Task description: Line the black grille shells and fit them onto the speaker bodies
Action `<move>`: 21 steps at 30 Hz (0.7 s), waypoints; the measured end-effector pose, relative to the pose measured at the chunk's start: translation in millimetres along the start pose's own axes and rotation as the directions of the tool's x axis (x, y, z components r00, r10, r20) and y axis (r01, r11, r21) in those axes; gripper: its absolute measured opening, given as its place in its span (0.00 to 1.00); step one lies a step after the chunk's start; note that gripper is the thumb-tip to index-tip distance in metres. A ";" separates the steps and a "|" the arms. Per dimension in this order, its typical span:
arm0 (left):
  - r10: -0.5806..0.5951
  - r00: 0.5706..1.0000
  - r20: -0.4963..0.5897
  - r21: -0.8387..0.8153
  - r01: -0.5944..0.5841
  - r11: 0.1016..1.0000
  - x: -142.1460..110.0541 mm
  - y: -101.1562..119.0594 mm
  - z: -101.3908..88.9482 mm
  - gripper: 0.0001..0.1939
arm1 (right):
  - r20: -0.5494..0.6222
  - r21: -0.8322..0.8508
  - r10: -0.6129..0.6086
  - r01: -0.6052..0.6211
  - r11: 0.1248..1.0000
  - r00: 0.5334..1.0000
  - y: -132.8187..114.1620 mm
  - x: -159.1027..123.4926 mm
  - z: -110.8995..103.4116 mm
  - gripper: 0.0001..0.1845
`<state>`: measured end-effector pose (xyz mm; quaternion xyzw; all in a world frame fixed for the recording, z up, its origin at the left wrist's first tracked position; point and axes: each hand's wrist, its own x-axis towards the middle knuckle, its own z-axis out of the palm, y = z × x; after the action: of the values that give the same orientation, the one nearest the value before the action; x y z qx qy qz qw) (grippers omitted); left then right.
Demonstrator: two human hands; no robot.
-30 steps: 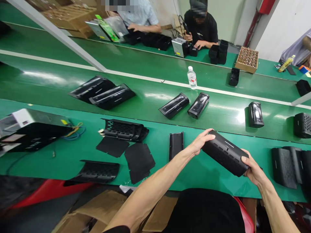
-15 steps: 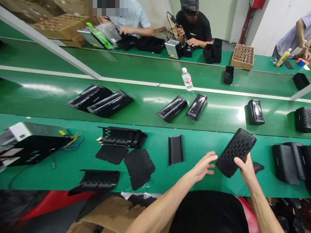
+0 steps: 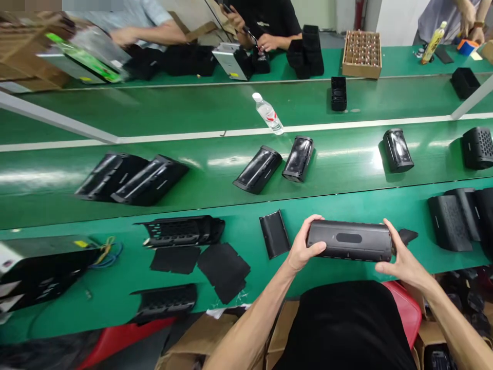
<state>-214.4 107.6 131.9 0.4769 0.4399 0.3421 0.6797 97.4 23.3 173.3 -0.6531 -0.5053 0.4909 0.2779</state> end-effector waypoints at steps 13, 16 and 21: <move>-0.081 0.988 0.133 -0.003 0.082 0.997 1.5 -4.1 -0.3 0.50 | -0.039 0.391 0.132 -0.107 0.914 0.990 9.0 -3.9 11.6 0.51; -0.106 0.993 0.043 -0.012 0.107 0.994 6.5 -6.5 6.4 0.45 | -0.053 0.488 0.219 -0.166 0.857 0.974 11.2 4.3 19.1 0.50; -0.187 0.981 -0.057 -0.007 0.187 0.982 21.6 -17.9 12.8 0.43 | -0.029 0.519 0.286 -0.230 0.823 0.958 28.8 29.1 15.3 0.51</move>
<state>-193.5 116.7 111.0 0.4228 0.5017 0.2905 0.6966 94.7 38.7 132.5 -0.6432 -0.2485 0.6050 0.3981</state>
